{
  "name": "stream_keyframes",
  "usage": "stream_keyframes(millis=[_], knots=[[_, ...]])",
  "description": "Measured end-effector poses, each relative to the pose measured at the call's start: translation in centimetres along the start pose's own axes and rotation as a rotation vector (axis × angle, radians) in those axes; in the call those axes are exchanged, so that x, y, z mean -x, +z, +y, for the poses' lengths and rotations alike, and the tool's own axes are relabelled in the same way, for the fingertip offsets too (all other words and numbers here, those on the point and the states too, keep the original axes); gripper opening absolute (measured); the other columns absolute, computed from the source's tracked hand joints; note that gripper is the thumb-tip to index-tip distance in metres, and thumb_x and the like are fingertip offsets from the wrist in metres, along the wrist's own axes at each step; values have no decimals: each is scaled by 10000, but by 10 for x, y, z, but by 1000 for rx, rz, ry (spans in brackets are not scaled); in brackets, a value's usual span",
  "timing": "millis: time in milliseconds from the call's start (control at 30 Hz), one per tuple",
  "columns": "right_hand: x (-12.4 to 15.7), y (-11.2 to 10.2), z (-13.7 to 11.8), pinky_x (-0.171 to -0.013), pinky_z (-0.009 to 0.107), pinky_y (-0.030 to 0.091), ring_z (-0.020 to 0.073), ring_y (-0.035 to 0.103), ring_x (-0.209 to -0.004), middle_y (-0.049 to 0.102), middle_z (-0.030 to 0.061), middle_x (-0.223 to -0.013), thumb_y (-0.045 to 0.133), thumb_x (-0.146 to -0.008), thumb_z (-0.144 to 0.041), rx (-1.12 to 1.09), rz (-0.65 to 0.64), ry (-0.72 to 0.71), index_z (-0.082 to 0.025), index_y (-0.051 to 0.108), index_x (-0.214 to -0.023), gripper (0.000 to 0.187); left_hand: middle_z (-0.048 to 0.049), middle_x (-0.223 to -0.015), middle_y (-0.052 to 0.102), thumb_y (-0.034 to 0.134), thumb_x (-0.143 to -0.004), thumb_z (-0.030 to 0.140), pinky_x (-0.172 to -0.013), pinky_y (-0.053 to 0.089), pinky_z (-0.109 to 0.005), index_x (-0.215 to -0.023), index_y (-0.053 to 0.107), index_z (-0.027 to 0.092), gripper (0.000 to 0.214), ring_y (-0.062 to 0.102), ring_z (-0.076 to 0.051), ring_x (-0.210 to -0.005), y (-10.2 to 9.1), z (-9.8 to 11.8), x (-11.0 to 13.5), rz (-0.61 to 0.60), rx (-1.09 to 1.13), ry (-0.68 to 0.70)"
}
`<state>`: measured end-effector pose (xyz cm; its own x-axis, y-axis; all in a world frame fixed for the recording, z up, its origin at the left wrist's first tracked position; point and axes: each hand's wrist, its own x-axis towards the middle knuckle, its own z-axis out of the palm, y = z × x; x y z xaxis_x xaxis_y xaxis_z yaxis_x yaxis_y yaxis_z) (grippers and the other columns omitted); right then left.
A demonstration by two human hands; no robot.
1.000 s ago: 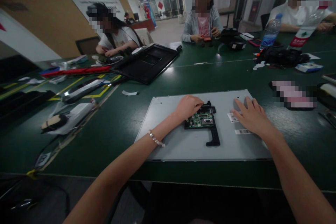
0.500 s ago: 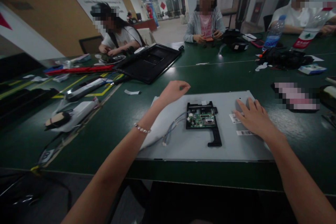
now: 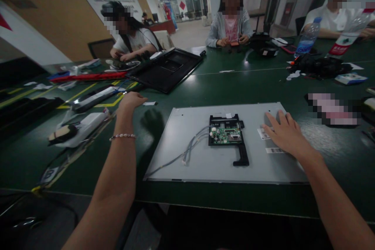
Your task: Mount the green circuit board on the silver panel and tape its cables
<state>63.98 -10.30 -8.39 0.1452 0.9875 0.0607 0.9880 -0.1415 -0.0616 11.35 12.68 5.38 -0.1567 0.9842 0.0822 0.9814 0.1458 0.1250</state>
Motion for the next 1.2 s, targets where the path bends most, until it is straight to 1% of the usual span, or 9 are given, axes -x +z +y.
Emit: stream_keyframes(millis=[67,167,267,367,533,700,933,1067,1200], knots=[[0,-1,-1,-1067,607,336,473,295,-1411,327,222,-1558,231,-978,-580,-4,-4,8,-206,355,-1530,678,-154,-1041,720,657,-833,401,-872,521,-377,-977,740,127,321,664,-293,-1002,6,-3,-6,-41,-48,0],[1,-2,-2,-1066,603,337,476,302,-1407,331,232,-1552,228,-981,-573,2,7,4,-201,365,-1524,673,-132,-1083,717,681,-801,453,-871,520,-355,-992,736,163,351,665,-284,-1009,18,4,-8,-87,-83,61],[1,-3,-3,-1062,597,345,476,316,-1397,344,227,-1539,218,-983,-567,18,14,-7,-194,356,-1529,676,-156,-1126,702,700,-775,359,-855,527,-366,-1030,727,158,325,658,-310,-1036,31,15,-2,-58,-109,15],[1,-4,-3,-1066,596,344,464,317,-1399,344,210,-1542,222,-983,-568,21,15,-4,-194,357,-1530,676,-188,-1132,693,620,-802,210,-856,525,-395,-1044,729,138,275,655,-328,-1044,40,20,3,32,-112,-13],[1,-5,-3,-1068,588,352,443,320,-1402,346,196,-1547,223,-985,-560,20,11,-5,-200,361,-1529,666,-198,-1111,693,530,-840,172,-885,510,-417,-1047,727,125,290,643,-326,-1059,33,20,1,141,-112,21],[0,-3,-2,-1050,598,364,465,319,-1398,344,223,-1545,210,-991,-557,23,17,-6,-199,365,-1524,661,-177,-1109,694,476,-860,161,-901,508,-409,-1079,715,136,325,641,-311,-1065,20,27,2,182,-94,42],[-2,0,1,-1057,604,350,467,291,-1415,313,212,-1569,203,-985,-591,1,-3,9,-233,341,-1529,666,-161,-1117,697,592,-817,186,-887,523,-407,-1043,723,158,262,659,-318,-1039,15,32,4,61,-71,23],[-2,-1,0,-1064,605,337,471,279,-1420,303,211,-1576,220,-983,-582,-6,-6,11,-228,344,-1526,660,-144,-1198,676,688,-764,248,-918,509,-381,-1113,700,172,357,630,-322,-1108,26,28,-1,-53,-103,71],[-1,-4,-1,-1059,613,335,471,274,-1422,304,206,-1579,211,-984,-579,-19,-5,7,-228,349,-1525,659,-160,-1152,696,626,-767,144,-879,506,-363,-1039,737,142,294,651,-301,-1039,40,23,2,-33,-83,41]])
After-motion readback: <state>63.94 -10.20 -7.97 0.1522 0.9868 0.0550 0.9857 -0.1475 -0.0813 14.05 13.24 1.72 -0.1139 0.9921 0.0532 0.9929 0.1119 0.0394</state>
